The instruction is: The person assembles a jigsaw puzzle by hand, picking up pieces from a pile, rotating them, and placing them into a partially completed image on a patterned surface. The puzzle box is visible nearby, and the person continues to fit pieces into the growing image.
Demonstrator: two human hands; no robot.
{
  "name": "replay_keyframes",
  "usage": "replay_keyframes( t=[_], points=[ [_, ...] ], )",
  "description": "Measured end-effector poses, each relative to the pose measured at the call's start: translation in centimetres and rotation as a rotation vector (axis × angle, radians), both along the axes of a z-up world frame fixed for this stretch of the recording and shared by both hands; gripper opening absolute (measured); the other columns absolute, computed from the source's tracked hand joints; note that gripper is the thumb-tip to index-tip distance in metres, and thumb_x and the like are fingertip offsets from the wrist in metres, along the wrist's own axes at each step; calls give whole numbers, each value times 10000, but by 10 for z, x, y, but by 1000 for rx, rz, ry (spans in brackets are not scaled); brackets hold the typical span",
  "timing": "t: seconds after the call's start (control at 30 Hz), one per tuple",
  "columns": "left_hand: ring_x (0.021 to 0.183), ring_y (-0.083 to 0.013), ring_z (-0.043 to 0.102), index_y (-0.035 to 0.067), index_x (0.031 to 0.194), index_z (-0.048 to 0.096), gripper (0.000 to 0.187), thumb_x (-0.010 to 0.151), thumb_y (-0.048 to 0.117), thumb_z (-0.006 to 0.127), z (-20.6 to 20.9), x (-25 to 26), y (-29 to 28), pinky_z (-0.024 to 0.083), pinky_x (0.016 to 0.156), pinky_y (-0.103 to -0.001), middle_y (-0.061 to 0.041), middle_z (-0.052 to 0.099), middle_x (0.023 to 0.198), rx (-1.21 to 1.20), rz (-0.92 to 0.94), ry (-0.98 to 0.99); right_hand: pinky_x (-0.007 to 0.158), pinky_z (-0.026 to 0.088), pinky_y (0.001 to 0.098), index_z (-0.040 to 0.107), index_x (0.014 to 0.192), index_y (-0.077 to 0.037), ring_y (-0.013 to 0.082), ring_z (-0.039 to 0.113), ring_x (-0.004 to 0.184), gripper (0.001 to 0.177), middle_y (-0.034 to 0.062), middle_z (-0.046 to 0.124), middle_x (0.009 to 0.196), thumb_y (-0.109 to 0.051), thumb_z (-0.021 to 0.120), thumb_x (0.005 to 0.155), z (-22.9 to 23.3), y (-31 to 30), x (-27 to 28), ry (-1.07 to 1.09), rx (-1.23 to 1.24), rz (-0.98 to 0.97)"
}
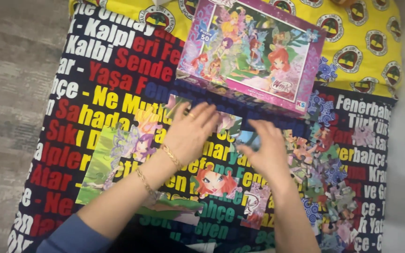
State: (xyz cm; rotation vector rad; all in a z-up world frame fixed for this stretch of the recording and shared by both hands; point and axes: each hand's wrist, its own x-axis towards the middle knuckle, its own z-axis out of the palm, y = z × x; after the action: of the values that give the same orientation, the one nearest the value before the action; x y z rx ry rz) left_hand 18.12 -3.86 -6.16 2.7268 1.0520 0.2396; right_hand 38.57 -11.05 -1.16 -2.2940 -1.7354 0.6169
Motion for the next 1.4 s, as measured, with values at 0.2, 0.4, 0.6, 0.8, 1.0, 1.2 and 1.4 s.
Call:
replay_keyframes(
  t=[0.2,0.4,0.6,0.8,1.0,1.2,1.4],
  points=[
    [1457,-240,383,119,1512,463,534,998,251,512,-41,13,-27,92,1235,-609,-78,467,1568,159,-62,-110,985,419,475,678,1304,-140,338,540,1250,695,92,586,1288,-362,897,684,-47,-18,15,-342,159,245],
    [1526,-256,253,118,1578,336,666,1002,408,504,-46,4,-32,8,1247,-616,-96,331,1645,94,-78,-7,1075,394,510,680,1304,-135,334,561,1230,699,106,593,1243,-409,864,688,-59,-27,19,-365,236,191],
    [1511,-260,279,115,1564,355,701,979,465,518,-48,9,-34,30,1245,-627,-103,361,1620,139,-64,-5,1106,377,538,677,1314,-61,387,571,1217,658,165,596,1229,-329,856,740,-61,-23,27,-300,313,128],
    [1517,-292,249,156,1589,309,689,1011,498,458,-21,20,-26,16,1231,-630,-105,318,1630,11,-53,53,1123,367,553,675,1326,-53,400,567,1206,666,172,589,1237,-323,853,744,-72,-20,39,-263,322,121],
    [1555,-279,131,206,1614,231,753,1011,656,265,-20,24,-29,-31,1240,-599,-77,218,1678,-3,-49,181,1125,368,550,668,1337,-41,405,565,1232,641,185,591,1265,-285,845,771,-60,-21,37,-215,307,132],
    [1541,-281,199,195,1602,279,770,993,665,288,-30,22,-32,11,1239,-618,-83,242,1678,98,-39,97,1048,454,513,708,1238,-13,445,609,1179,400,207,623,1226,-88,796,855,-40,-32,93,92,555,6],
    [1486,-276,355,205,1538,435,739,942,641,440,-18,30,-42,168,1196,-637,-80,368,1635,235,-16,24,585,451,208,759,1180,-139,45,510,626,249,-21,584,721,-94,684,948,55,-115,162,366,655,-726]
  ],
)
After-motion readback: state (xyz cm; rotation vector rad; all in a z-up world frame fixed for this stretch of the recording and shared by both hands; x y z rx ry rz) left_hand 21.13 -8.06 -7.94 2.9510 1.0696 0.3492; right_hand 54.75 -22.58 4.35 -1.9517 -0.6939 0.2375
